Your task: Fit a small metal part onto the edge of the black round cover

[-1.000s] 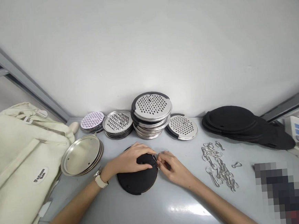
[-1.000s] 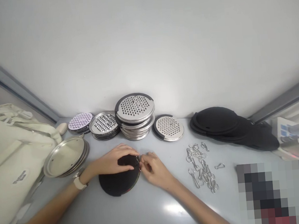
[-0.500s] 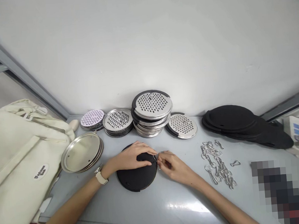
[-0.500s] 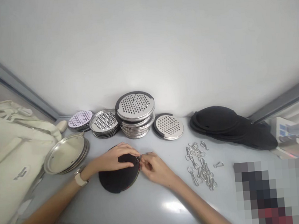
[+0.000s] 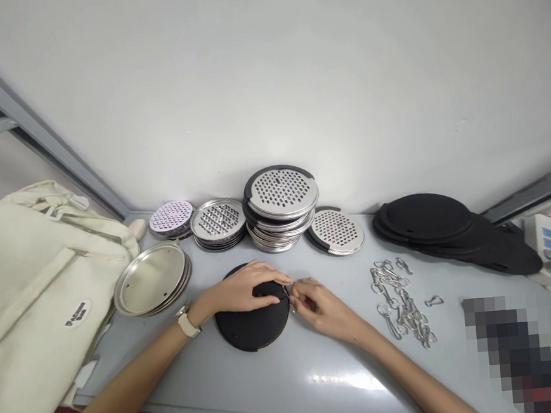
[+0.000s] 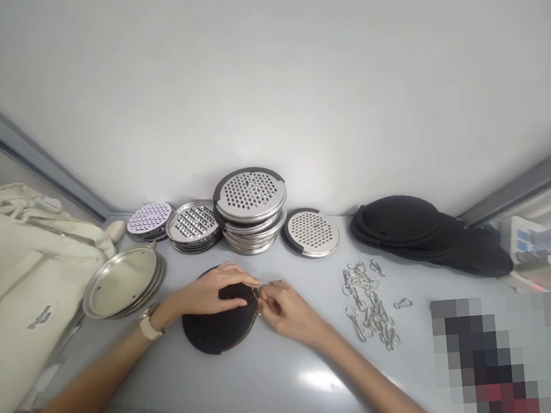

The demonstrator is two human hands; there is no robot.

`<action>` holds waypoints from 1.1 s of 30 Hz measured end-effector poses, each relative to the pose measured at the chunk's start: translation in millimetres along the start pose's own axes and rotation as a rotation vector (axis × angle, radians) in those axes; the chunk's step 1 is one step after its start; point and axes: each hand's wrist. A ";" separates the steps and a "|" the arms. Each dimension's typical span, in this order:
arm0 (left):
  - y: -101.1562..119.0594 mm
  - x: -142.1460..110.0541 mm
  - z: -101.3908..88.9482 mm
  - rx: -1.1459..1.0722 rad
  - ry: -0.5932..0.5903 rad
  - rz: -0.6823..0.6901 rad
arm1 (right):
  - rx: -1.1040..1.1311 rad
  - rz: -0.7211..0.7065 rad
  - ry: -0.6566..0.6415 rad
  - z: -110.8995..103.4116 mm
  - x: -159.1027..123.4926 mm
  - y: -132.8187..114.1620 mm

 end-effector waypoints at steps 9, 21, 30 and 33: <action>-1.2 -0.3 -0.2 -0.015 0.007 -0.015 | 0.016 -0.016 -0.001 -0.8 0.2 1.6; -3.7 -0.1 0.6 -0.028 0.004 -0.027 | 0.014 -0.008 -0.023 -2.1 1.0 0.3; -3.4 -0.5 1.2 -0.029 0.004 -0.015 | 0.048 0.004 -0.048 -6.7 -0.3 -0.2; -4.7 -1.4 2.1 -0.037 0.025 -0.005 | 0.036 0.000 -0.026 -3.9 0.5 -0.3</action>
Point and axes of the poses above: each hand's wrist, its own x-axis towards the middle knuckle, its own z-axis out of the palm, y = z × x, and after that the axes turned 4 degrees about y, right-handed
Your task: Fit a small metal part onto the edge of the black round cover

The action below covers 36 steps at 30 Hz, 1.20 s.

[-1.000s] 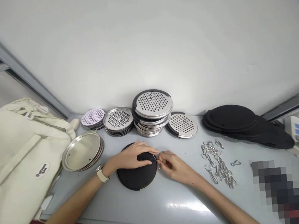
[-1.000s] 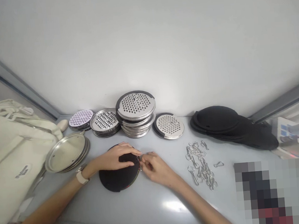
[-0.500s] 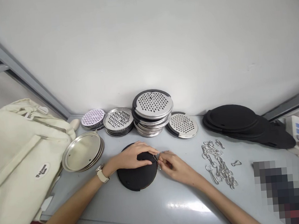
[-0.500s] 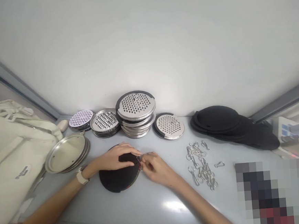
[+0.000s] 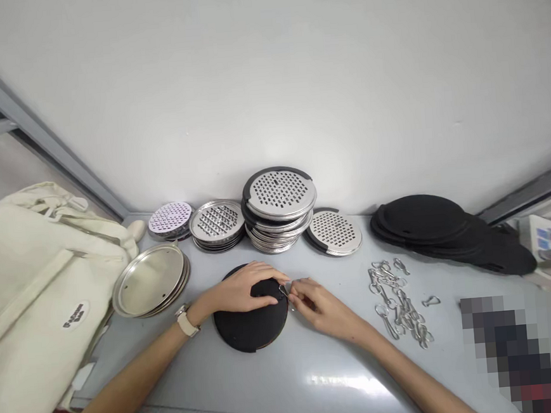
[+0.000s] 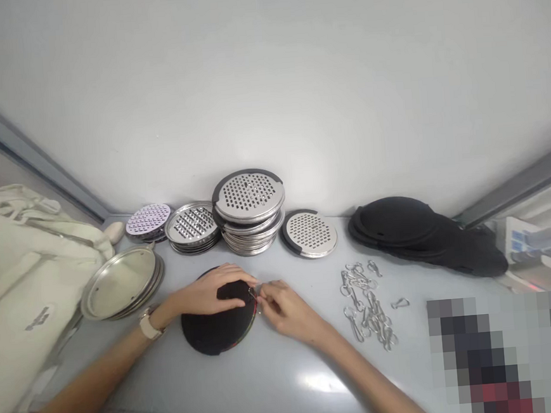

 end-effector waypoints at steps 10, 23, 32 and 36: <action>0.9 0.9 -0.5 -0.032 0.000 -0.021 | -0.038 -0.032 -0.039 -1.6 0.5 0.9; 1.0 1.5 -0.4 -0.047 -0.004 -0.030 | 0.008 -0.023 -0.056 -2.1 1.2 6.9; -0.4 0.5 0.8 -0.050 -0.008 -0.027 | 0.014 -0.064 -0.068 -4.6 2.0 8.5; -1.8 0.6 1.0 -0.061 -0.005 -0.027 | 0.000 -0.055 -0.070 -4.3 0.1 7.2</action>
Point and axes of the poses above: each hand's wrist, its own x-axis towards the middle knuckle, its own z-axis out of the palm, y = z × x, and after that the axes turned 4 degrees about y, right-handed
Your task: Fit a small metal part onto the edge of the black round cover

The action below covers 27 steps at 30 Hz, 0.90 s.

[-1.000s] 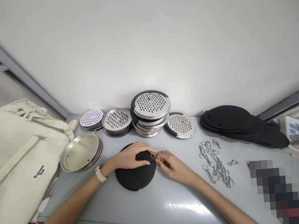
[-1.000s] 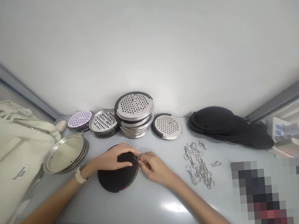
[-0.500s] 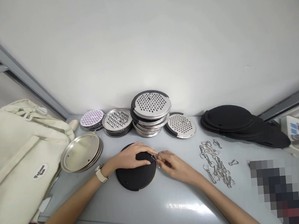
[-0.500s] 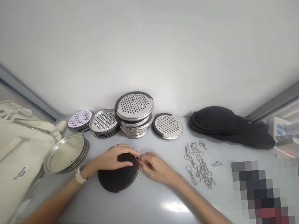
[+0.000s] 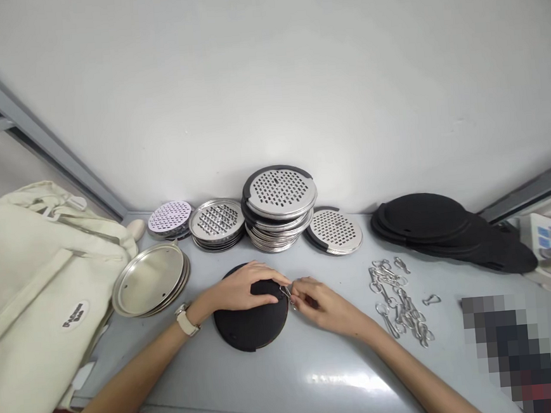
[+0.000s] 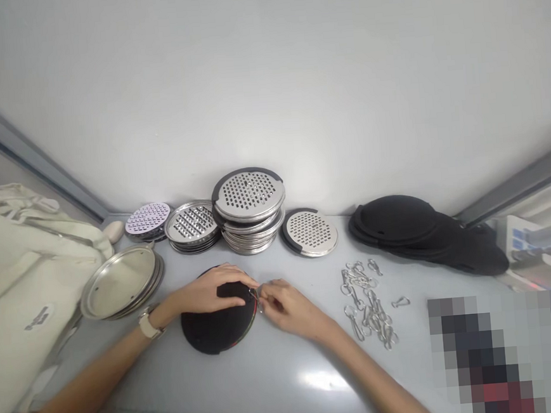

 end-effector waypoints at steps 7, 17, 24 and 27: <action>2.5 0.4 -2.6 -0.014 -0.004 -0.029 | 0.011 0.021 0.014 1.0 0.9 0.6; 4.6 0.3 -3.3 -0.024 0.000 -0.036 | 0.109 0.069 0.003 -0.7 0.8 -0.1; 4.7 0.5 -3.4 -0.022 0.000 -0.030 | 0.126 0.078 0.004 0.2 1.6 -0.4; 4.1 0.4 -3.0 -0.023 -0.011 -0.029 | 0.145 0.096 -0.002 -3.2 1.3 -1.5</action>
Point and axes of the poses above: each hand's wrist, its own x-axis towards the middle knuckle, its own z-axis out of the palm, y = z × x, and after that the axes turned 4 degrees about y, right-handed
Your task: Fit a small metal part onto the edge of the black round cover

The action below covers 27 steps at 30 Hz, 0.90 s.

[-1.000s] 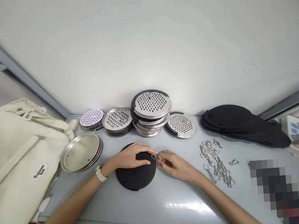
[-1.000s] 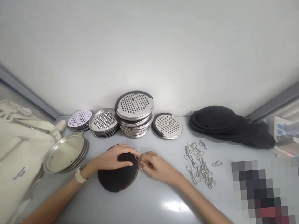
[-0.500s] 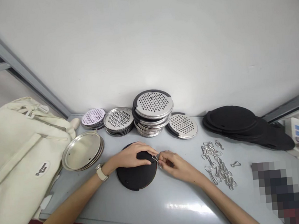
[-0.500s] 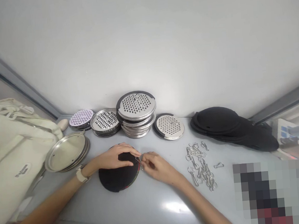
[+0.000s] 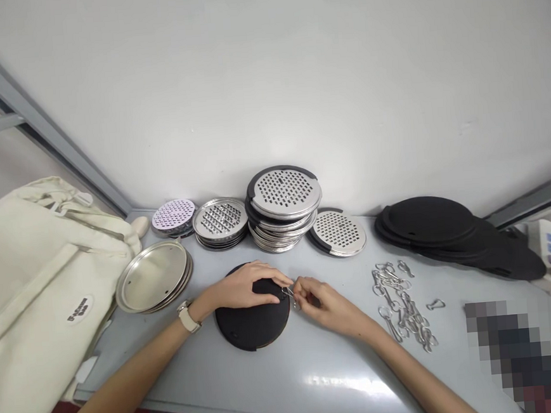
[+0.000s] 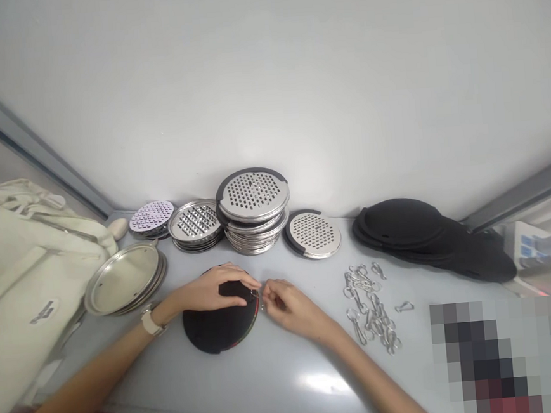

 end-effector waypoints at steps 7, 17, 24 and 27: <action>0.6 -1.2 -0.3 0.000 -0.010 0.019 | 0.014 0.003 0.020 -1.4 -0.8 0.1; -2.9 -2.2 0.0 0.032 0.017 0.021 | -0.104 -0.028 0.153 17.7 -0.8 -2.9; -0.6 -0.7 -0.7 0.013 0.007 0.008 | -0.114 -0.022 0.097 11.5 -1.6 -2.4; 0.0 -0.5 -1.0 0.006 0.006 0.014 | -0.114 -0.022 0.090 10.8 -2.4 -2.1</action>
Point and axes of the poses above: each hand's wrist, its own x-axis towards the middle knuckle, its own z-axis out of the palm, y = z × x, and after that the axes turned 4 degrees about y, right-handed
